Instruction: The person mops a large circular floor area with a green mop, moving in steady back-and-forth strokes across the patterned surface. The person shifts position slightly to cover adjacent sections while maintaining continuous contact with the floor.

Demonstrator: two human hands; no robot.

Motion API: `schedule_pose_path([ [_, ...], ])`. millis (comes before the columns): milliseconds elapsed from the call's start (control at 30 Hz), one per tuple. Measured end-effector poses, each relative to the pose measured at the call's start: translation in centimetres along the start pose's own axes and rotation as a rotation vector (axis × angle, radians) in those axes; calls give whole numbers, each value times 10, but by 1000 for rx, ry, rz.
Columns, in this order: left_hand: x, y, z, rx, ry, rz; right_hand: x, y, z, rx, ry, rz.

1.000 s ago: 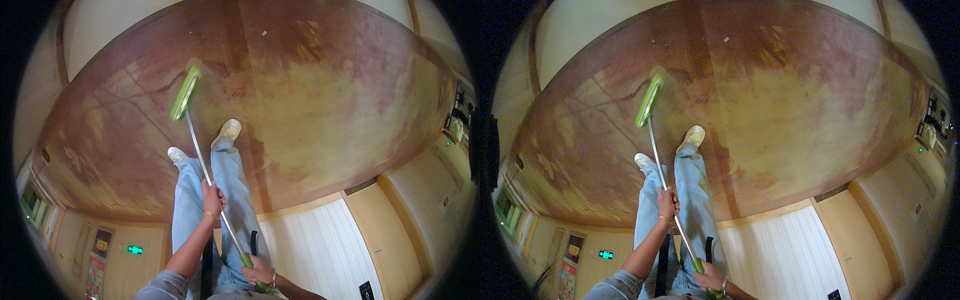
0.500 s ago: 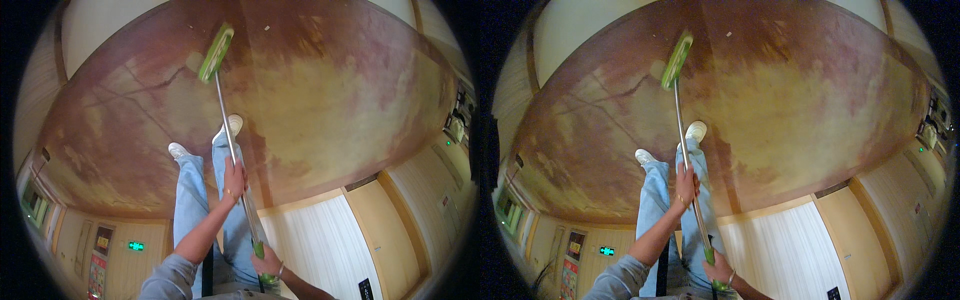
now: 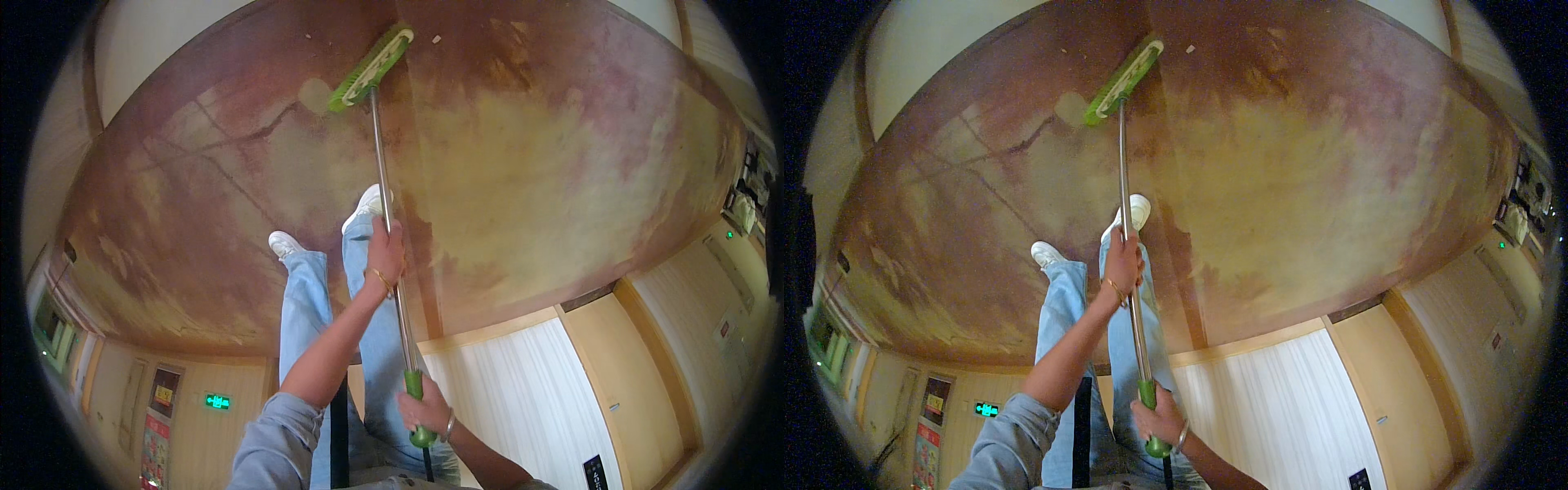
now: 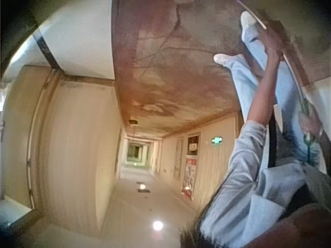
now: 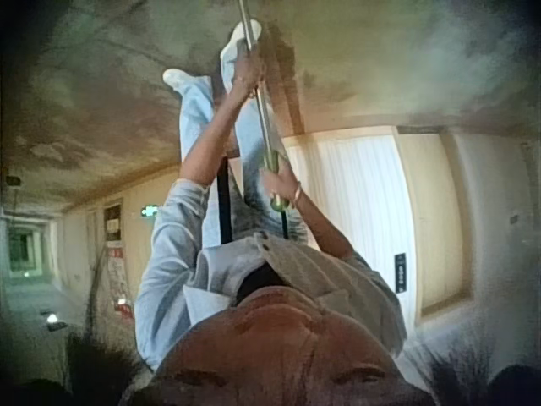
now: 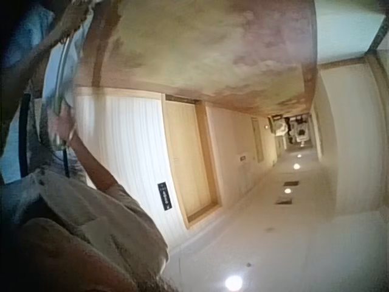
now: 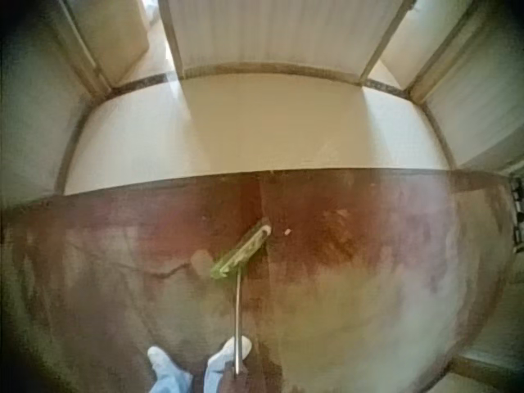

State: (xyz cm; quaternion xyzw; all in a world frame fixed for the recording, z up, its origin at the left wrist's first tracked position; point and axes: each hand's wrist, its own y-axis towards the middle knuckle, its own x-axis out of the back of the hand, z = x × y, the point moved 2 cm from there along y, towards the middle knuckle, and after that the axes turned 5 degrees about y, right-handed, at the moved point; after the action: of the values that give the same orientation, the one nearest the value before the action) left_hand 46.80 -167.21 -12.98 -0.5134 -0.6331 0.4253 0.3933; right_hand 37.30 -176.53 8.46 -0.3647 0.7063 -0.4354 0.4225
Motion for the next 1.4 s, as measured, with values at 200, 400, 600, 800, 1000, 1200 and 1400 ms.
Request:
schedule_pose_path([
  [200,30,-82,37,132,-107,-69,13,-51,-56,-133,-165,28],
  [400,67,-54,62,188,25,-254,4,-23,-30,-175,-21,143],
  [600,-9,12,-5,-222,208,-90,1,7,-7,-7,120,80],
  [800,-5,-80,0,-8,-89,-15,23,-58,-48,-58,-138,13],
  [1000,64,-85,46,173,8,-307,21,-41,-48,-261,10,227],
  [1200,23,-19,19,27,174,-157,13,-6,-20,-178,184,192],
  [1400,4,-74,5,51,-121,-41,25,-51,-39,-179,6,111],
])
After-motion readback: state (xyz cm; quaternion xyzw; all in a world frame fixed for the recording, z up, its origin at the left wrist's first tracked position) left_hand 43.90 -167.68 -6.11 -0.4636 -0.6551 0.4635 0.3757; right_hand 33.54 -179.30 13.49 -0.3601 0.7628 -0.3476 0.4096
